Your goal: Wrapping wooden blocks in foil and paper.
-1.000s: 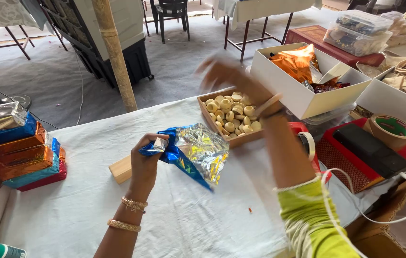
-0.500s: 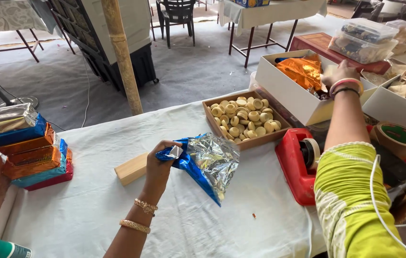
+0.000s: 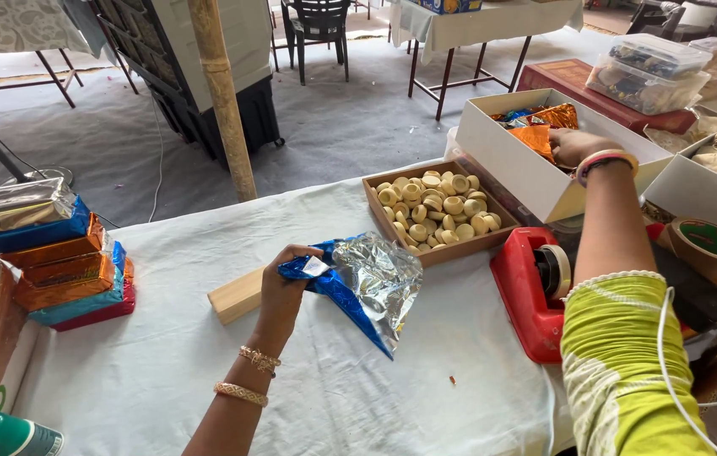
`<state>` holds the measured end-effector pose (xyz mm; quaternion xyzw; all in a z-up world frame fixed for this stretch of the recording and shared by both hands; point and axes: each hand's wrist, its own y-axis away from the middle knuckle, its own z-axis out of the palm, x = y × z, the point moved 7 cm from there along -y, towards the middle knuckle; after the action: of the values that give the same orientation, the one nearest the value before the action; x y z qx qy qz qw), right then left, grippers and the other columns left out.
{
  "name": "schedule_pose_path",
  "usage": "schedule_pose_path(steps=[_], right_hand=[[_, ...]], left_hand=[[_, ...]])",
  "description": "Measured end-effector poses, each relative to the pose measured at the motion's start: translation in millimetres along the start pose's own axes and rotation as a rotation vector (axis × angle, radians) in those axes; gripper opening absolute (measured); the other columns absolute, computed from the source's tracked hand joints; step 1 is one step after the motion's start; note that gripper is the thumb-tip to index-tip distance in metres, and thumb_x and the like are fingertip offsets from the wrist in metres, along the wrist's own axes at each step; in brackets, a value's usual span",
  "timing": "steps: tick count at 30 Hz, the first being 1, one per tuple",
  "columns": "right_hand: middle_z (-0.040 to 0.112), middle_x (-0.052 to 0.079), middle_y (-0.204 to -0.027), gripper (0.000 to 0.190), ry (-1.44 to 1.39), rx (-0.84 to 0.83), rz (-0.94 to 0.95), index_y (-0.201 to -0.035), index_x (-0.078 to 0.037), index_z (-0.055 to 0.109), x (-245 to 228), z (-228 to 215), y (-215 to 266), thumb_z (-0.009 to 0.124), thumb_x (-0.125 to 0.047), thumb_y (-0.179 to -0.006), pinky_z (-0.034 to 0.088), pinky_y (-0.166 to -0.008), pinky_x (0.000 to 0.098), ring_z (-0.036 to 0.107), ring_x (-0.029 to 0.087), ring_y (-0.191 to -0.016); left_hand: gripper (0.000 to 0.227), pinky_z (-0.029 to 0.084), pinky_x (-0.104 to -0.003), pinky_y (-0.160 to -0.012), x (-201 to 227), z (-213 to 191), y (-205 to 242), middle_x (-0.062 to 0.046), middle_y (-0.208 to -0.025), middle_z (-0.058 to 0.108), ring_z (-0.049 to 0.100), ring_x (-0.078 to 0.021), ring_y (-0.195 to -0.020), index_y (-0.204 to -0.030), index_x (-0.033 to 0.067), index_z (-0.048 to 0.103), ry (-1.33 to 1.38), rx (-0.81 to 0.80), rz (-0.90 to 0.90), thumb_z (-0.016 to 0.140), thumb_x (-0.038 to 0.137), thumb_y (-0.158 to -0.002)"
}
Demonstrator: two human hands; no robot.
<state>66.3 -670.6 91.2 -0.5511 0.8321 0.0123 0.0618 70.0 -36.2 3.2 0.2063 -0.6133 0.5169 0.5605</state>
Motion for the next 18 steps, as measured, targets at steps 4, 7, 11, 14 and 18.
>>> schedule_pose_path(steps=[4,7,11,14,18], right_hand=[[0.069,0.015,-0.123,0.037,-0.147,0.053,0.188,-0.139,-0.017,0.061,-39.5,-48.8,46.5,0.059,-0.024,-0.103,0.052,-0.093,0.0451,0.068,0.032,-0.104],[0.073,0.014,-0.109,0.023,-0.321,0.48,0.057,-0.125,-0.01,0.071,-49.6,-82.0,42.5,0.06,-0.022,-0.109,0.055,-0.083,0.0391,0.071,0.025,-0.089],[0.074,0.003,-0.096,0.015,-0.785,0.804,-0.303,-0.112,-0.006,0.075,-133.9,-118.2,74.4,0.064,-0.017,-0.113,0.055,-0.073,0.0266,0.069,0.01,-0.082],[0.072,-0.003,-0.095,0.015,-1.114,0.674,-0.481,-0.111,-0.007,0.072,-223.6,-106.3,96.1,0.062,-0.019,-0.111,0.054,-0.077,0.0226,0.066,0.005,-0.086],[0.07,0.005,-0.124,0.044,-1.207,0.197,-1.014,-0.114,-0.003,0.069,-379.1,-58.5,188.7,0.043,-0.039,-0.112,0.055,-0.098,0.033,0.068,0.016,-0.111]], left_hand=[[0.04,0.056,-0.024,-0.078,2.2,-5.1,-3.6,-0.001,-0.103,0.072,0.065,-0.0094,-0.089,-0.106,0.0053,0.071,0.053,0.046,-0.068,0.052,-0.021,-0.082],[0.023,0.053,-0.022,-0.082,14.0,-6.1,-5.4,-0.001,-0.107,0.072,0.063,-0.0077,-0.095,-0.107,0.006,0.071,0.03,0.044,-0.004,0.058,-0.01,-0.095],[0.02,0.053,-0.028,-0.089,32.6,-11.6,-4.9,-0.003,-0.113,0.071,0.065,-0.0133,-0.102,-0.106,0.0063,0.072,-0.106,0.065,0.133,0.056,-0.002,-0.096],[0.017,0.052,-0.031,-0.098,42.5,-18.6,-7.4,-0.006,-0.114,0.07,0.066,-0.016,-0.111,-0.102,0.0057,0.069,-0.009,0.047,0.224,0.056,-0.001,-0.093],[0.008,0.053,-0.028,-0.092,36.2,-34.5,-14.1,-0.005,-0.098,0.071,0.067,-0.0129,-0.098,-0.093,0.0045,0.066,0.141,0.101,0.237,0.059,0.001,-0.091]])
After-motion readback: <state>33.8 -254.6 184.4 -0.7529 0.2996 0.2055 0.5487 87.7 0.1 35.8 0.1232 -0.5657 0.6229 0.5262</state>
